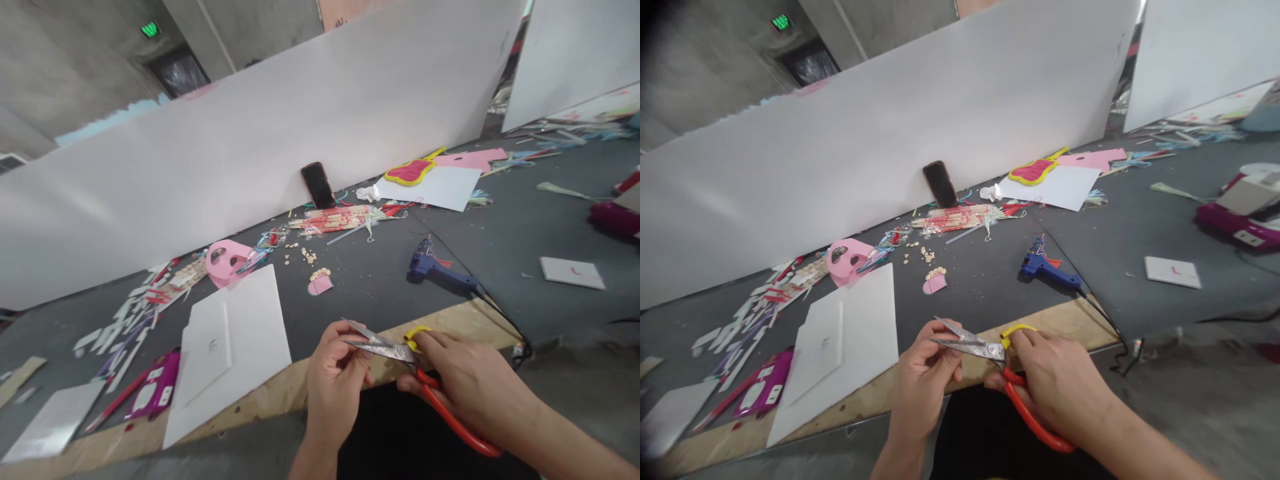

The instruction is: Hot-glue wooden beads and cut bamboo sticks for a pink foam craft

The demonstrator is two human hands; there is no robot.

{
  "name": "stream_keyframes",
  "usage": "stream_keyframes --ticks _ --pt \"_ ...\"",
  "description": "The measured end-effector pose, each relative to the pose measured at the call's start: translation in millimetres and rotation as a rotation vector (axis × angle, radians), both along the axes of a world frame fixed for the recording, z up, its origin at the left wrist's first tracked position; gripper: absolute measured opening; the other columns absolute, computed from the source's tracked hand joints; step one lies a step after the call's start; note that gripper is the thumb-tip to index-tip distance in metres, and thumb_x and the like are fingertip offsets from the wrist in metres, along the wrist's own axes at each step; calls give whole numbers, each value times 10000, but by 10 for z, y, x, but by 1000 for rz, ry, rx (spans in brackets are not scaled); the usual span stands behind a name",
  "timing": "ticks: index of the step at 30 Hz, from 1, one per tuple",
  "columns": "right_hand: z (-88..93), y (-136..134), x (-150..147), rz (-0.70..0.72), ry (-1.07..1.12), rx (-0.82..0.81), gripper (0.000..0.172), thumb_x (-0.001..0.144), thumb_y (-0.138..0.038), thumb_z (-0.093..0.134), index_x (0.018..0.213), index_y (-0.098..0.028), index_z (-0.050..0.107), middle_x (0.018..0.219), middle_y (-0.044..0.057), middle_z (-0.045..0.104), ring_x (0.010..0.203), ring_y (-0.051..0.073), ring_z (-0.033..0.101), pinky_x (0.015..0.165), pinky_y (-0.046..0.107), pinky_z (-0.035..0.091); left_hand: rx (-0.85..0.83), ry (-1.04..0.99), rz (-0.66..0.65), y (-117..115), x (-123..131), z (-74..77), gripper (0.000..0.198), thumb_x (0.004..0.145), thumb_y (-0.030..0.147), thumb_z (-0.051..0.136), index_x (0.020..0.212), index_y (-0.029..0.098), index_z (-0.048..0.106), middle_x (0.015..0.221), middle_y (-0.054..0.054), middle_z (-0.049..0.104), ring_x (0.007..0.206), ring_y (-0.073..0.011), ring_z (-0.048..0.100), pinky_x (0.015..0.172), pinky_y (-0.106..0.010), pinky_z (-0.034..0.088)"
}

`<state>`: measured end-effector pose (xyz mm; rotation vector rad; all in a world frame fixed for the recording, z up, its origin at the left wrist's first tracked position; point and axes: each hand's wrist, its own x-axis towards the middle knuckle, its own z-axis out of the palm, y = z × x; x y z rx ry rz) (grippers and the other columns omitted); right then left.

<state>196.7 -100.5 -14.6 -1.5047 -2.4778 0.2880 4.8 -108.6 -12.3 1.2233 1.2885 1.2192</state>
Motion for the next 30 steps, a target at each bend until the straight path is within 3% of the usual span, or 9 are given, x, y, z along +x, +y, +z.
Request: stream_keyframes --ticks 6,15,23,30 --pt "-43 -5 -10 14 27 26 372 893 -539 434 750 -213 542 631 36 674 544 213 659 475 283 386 7 76 7 1 -12 -12 193 836 300 601 742 151 680 1029 -80 548 646 -105 563 533 -220 487" --pt "-1 -33 -54 -8 -6 -54 307 880 -462 485 698 -219 525 577 31 669 504 228 650 454 277 357 196 243 110 9 5 -1 157 829 248 609 701 173 662 948 -65 558 882 -177 576 695 -241 482" --pt "50 1 -48 -28 -31 -37 341 858 -531 492 722 -219 506 642 33 656 557 219 644 480 282 369 209 231 82 16 -12 17 148 845 219 578 725 176 653 931 -44 546 812 -146 561 683 -233 463" --pt "84 35 -14 7 24 35 496 717 -700 567 771 -210 510 715 52 650 649 242 658 541 311 441 242 200 40 28 -48 2 141 847 204 565 744 173 658 907 -45 557 780 -147 562 675 -244 449"
